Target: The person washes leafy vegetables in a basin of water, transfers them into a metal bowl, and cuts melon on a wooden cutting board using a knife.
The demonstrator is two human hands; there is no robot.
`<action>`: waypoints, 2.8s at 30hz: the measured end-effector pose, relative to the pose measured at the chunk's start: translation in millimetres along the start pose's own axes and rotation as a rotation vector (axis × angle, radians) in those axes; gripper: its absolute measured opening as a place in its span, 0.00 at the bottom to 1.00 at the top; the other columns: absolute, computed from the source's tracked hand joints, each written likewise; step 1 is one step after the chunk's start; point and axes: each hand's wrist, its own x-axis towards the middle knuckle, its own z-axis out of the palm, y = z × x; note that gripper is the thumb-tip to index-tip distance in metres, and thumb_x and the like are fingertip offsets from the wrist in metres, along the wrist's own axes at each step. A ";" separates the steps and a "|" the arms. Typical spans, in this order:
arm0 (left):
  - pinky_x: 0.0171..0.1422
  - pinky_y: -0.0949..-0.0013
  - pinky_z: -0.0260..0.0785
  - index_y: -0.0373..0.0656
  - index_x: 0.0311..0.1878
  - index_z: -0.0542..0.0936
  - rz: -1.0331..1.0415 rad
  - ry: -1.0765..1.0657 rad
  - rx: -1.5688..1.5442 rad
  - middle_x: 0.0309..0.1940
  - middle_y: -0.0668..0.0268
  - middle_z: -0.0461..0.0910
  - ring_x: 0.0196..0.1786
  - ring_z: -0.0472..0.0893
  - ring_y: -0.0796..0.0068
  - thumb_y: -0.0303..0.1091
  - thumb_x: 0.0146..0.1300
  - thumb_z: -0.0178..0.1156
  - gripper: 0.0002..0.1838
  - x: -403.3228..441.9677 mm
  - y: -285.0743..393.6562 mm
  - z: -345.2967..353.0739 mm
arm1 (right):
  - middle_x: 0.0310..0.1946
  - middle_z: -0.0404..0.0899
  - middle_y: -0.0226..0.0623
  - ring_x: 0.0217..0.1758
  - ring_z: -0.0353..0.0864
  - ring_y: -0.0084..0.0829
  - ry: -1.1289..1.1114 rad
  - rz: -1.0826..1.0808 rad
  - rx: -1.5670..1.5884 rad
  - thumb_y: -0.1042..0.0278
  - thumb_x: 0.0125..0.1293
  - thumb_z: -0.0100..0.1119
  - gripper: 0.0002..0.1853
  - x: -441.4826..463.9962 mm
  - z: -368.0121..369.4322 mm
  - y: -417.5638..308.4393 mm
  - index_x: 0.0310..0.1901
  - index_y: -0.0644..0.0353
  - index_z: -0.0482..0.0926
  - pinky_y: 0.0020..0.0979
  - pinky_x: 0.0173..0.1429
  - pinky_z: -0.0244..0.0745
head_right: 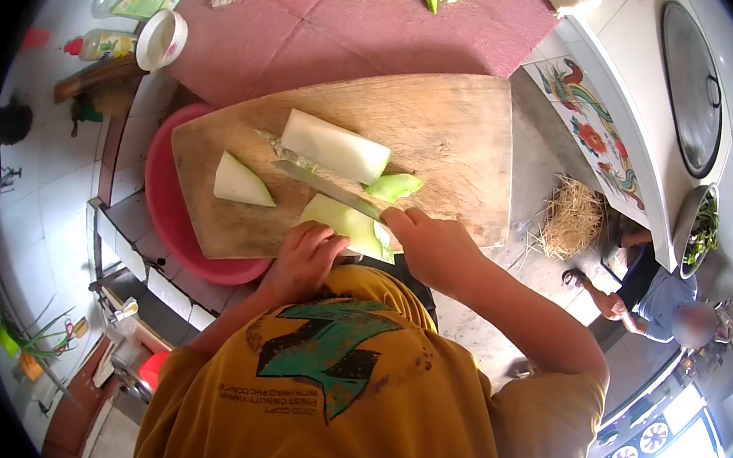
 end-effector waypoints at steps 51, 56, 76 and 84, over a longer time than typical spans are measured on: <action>0.54 0.48 0.61 0.36 0.44 0.75 -0.081 0.010 0.061 0.46 0.50 0.71 0.48 0.69 0.45 0.25 0.54 0.55 0.13 10.5 13.5 28.4 | 0.37 0.73 0.49 0.30 0.82 0.46 -0.070 -0.033 -0.083 0.74 0.61 0.51 0.15 -64.3 4.2 6.7 0.49 0.66 0.66 0.40 0.31 0.78; 0.52 0.52 0.63 0.39 0.42 0.77 -0.061 0.006 0.072 0.43 0.56 0.73 0.46 0.71 0.50 0.25 0.55 0.58 0.10 10.9 12.4 29.1 | 0.38 0.72 0.48 0.29 0.80 0.47 -0.058 -0.069 -0.085 0.71 0.61 0.51 0.17 -46.0 16.8 15.4 0.52 0.62 0.65 0.41 0.31 0.77; 0.56 0.52 0.63 0.40 0.42 0.79 -0.080 -0.050 0.029 0.46 0.57 0.74 0.49 0.71 0.50 0.25 0.55 0.60 0.10 5.6 5.8 30.6 | 0.40 0.74 0.41 0.30 0.81 0.45 -0.207 -0.035 -0.072 0.77 0.59 0.50 0.21 -47.3 -8.7 22.7 0.56 0.58 0.67 0.40 0.31 0.76; 0.55 0.53 0.63 0.42 0.44 0.78 -0.124 -0.057 0.017 0.45 0.58 0.73 0.49 0.71 0.51 0.26 0.55 0.61 0.12 4.5 7.2 30.0 | 0.39 0.74 0.47 0.31 0.81 0.47 -0.109 -0.102 -0.032 0.72 0.60 0.53 0.16 -17.2 18.5 26.3 0.51 0.58 0.67 0.41 0.33 0.77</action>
